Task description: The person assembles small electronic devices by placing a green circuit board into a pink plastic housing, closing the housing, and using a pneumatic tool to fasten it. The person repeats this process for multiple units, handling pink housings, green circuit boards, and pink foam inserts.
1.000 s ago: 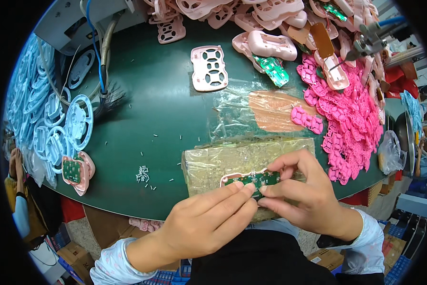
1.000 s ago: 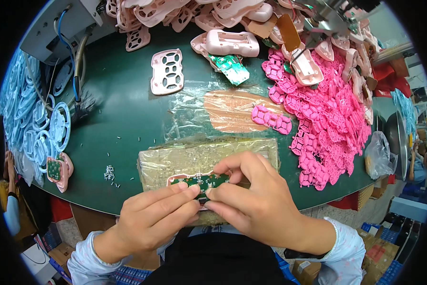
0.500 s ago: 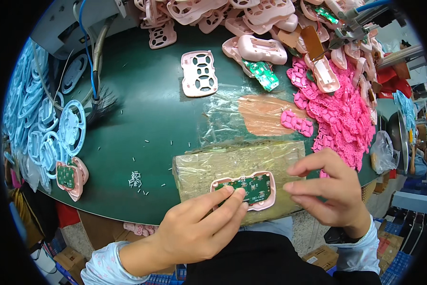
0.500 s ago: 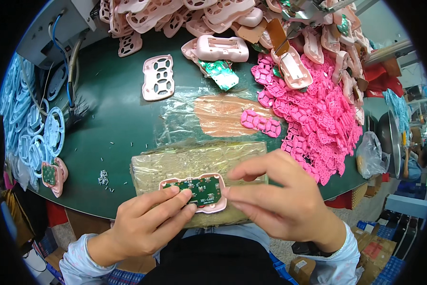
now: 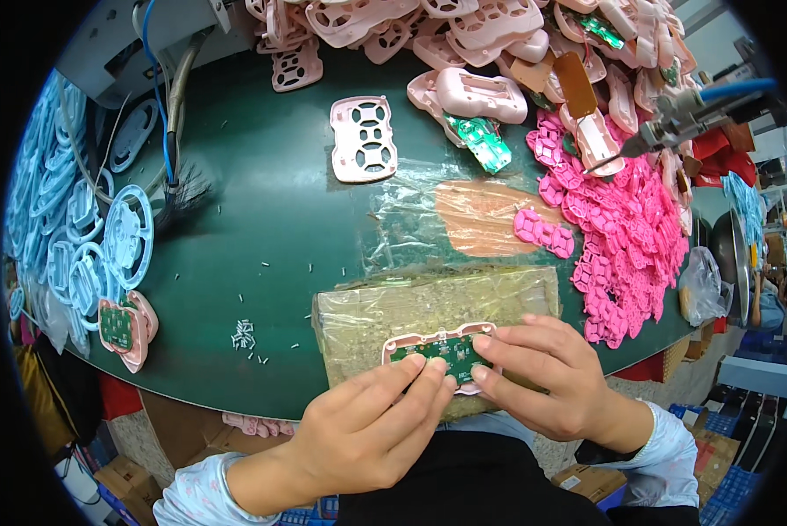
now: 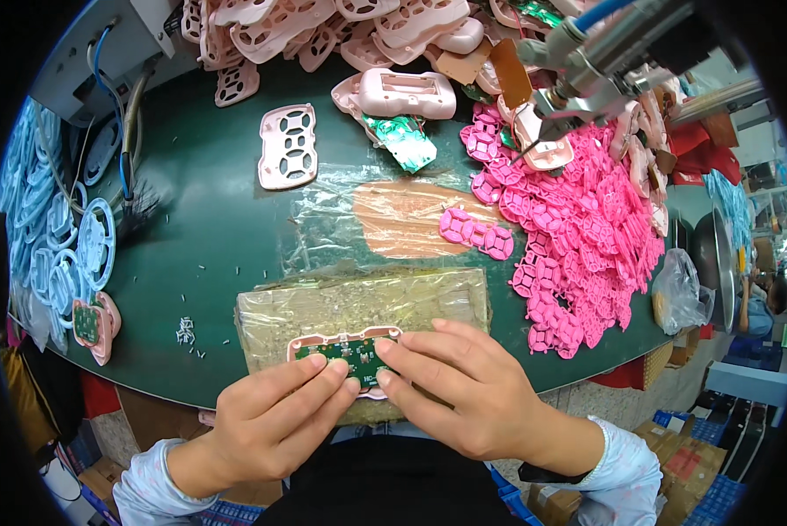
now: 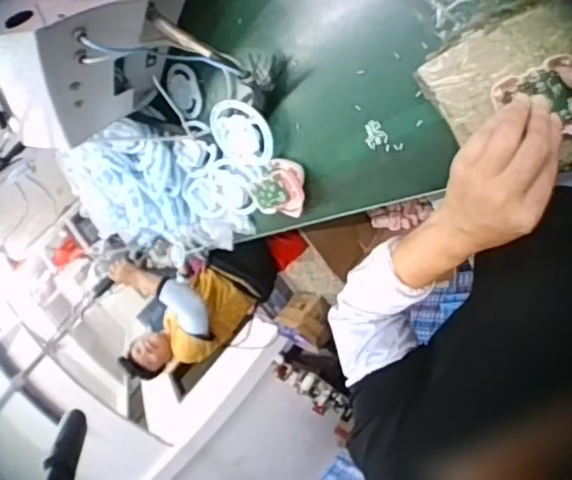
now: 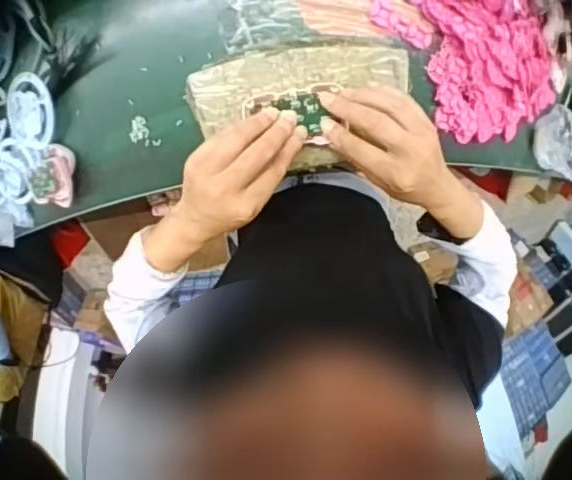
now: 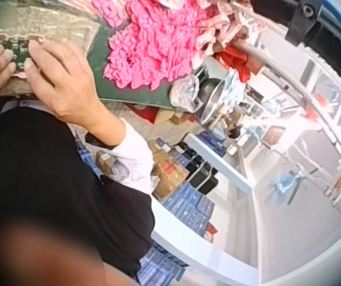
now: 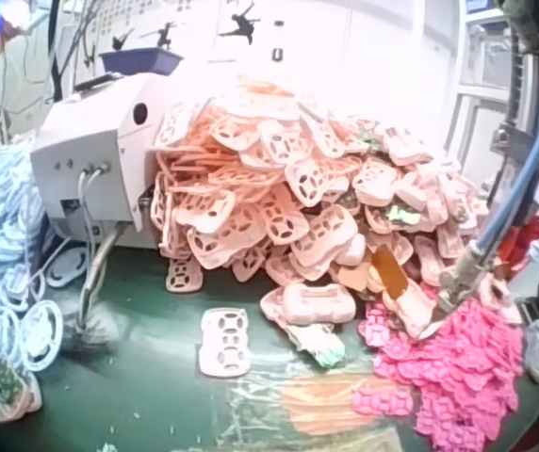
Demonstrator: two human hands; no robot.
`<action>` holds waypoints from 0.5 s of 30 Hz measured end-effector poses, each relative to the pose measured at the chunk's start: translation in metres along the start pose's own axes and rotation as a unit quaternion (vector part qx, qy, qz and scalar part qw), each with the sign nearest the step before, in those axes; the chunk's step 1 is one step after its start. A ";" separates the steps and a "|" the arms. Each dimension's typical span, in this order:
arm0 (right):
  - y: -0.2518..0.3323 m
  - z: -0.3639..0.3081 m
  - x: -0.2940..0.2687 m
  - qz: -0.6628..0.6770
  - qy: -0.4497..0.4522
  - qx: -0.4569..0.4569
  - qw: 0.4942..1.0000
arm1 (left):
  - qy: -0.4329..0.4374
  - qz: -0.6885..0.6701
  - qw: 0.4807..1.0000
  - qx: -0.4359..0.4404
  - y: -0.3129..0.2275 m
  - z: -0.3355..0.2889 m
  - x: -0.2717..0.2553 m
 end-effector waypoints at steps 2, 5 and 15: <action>0.001 0.000 0.001 -0.005 0.001 0.005 1.000 | -0.001 -0.001 1.000 -0.010 -0.001 0.001 -0.001; 0.001 -0.001 0.001 -0.004 -0.006 0.010 1.000 | -0.002 0.008 1.000 -0.010 -0.002 0.000 0.001; -0.035 -0.029 -0.152 -0.041 -0.359 0.111 0.926 | 0.028 0.015 0.999 -0.020 -0.012 0.008 0.003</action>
Point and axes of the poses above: each hand's wrist, its own z-axis towards the middle knuckle, its own x-axis out of the palm, y = z × x, the point moved 6 cm from there along z, towards the middle knuckle, and after that the axes turned 13 degrees about y, right-handed, at the moved point
